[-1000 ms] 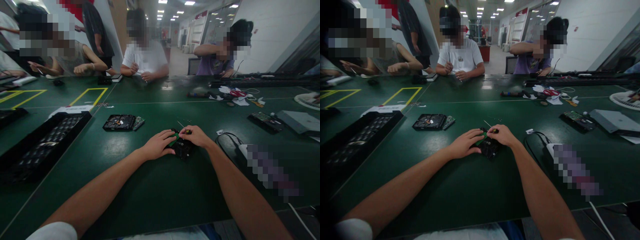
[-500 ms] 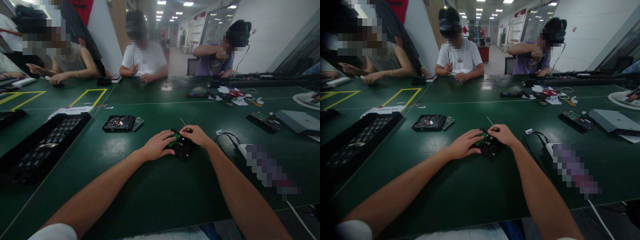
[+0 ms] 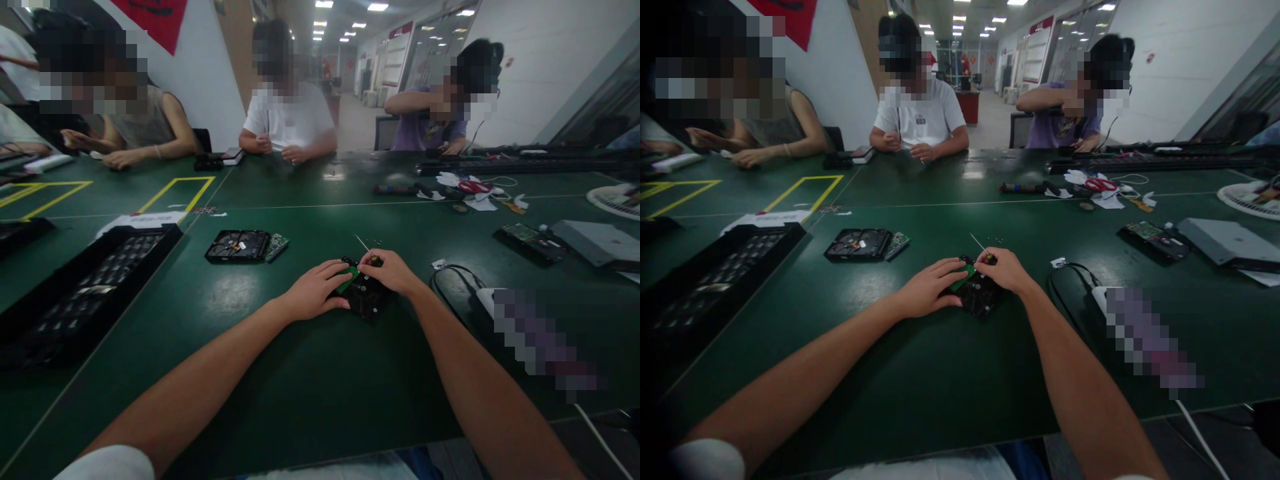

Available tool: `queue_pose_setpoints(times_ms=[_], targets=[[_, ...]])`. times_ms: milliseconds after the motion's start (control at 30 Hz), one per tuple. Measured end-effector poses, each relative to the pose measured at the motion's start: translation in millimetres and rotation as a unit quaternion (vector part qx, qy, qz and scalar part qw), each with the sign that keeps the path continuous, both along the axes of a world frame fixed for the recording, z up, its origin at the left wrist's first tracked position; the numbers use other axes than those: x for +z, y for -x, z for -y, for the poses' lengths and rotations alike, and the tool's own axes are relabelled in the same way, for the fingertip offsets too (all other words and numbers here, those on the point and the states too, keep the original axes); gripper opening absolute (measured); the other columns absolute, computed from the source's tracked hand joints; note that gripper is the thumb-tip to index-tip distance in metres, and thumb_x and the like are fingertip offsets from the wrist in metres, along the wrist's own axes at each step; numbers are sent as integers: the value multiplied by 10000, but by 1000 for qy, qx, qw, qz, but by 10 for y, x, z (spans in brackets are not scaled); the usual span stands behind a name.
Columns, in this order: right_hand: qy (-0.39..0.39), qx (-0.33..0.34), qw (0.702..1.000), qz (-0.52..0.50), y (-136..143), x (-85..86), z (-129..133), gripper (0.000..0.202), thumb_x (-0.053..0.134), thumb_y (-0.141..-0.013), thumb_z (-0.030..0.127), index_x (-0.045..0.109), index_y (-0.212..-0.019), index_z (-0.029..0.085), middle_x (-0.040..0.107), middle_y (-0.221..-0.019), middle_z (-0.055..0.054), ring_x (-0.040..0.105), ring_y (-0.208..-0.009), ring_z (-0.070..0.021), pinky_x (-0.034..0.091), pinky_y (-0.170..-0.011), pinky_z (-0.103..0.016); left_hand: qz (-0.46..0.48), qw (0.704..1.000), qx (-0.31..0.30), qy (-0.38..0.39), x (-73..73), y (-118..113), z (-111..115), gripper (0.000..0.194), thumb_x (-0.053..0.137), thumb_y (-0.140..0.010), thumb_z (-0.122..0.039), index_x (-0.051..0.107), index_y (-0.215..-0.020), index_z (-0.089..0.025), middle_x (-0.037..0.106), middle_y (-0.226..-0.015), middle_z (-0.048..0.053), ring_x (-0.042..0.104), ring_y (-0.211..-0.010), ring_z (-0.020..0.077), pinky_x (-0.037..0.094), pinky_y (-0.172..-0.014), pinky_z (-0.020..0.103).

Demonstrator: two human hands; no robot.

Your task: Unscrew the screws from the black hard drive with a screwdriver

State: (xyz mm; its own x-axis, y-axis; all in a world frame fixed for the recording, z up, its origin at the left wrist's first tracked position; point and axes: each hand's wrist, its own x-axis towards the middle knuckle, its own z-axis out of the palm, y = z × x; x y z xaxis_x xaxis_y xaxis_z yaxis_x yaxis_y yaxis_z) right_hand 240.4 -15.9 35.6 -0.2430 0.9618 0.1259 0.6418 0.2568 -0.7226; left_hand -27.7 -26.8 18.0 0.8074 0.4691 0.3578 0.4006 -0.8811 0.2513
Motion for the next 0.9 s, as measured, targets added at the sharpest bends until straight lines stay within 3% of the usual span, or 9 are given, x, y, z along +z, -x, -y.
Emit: queue_pose_setpoints(times_ms=[900], targets=[[-2, 2, 1000, -4, -11, 0, 5, 180, 721, -875, 409, 751, -904, 234, 718, -885, -9, 643, -835, -201, 465, -779, -330, -1, 1000, 0, 3, 20, -4, 2, 709, 549, -968, -657, 498, -1508, -200, 513, -1558, 179, 412, -1512, 353, 405, -1214, 573]])
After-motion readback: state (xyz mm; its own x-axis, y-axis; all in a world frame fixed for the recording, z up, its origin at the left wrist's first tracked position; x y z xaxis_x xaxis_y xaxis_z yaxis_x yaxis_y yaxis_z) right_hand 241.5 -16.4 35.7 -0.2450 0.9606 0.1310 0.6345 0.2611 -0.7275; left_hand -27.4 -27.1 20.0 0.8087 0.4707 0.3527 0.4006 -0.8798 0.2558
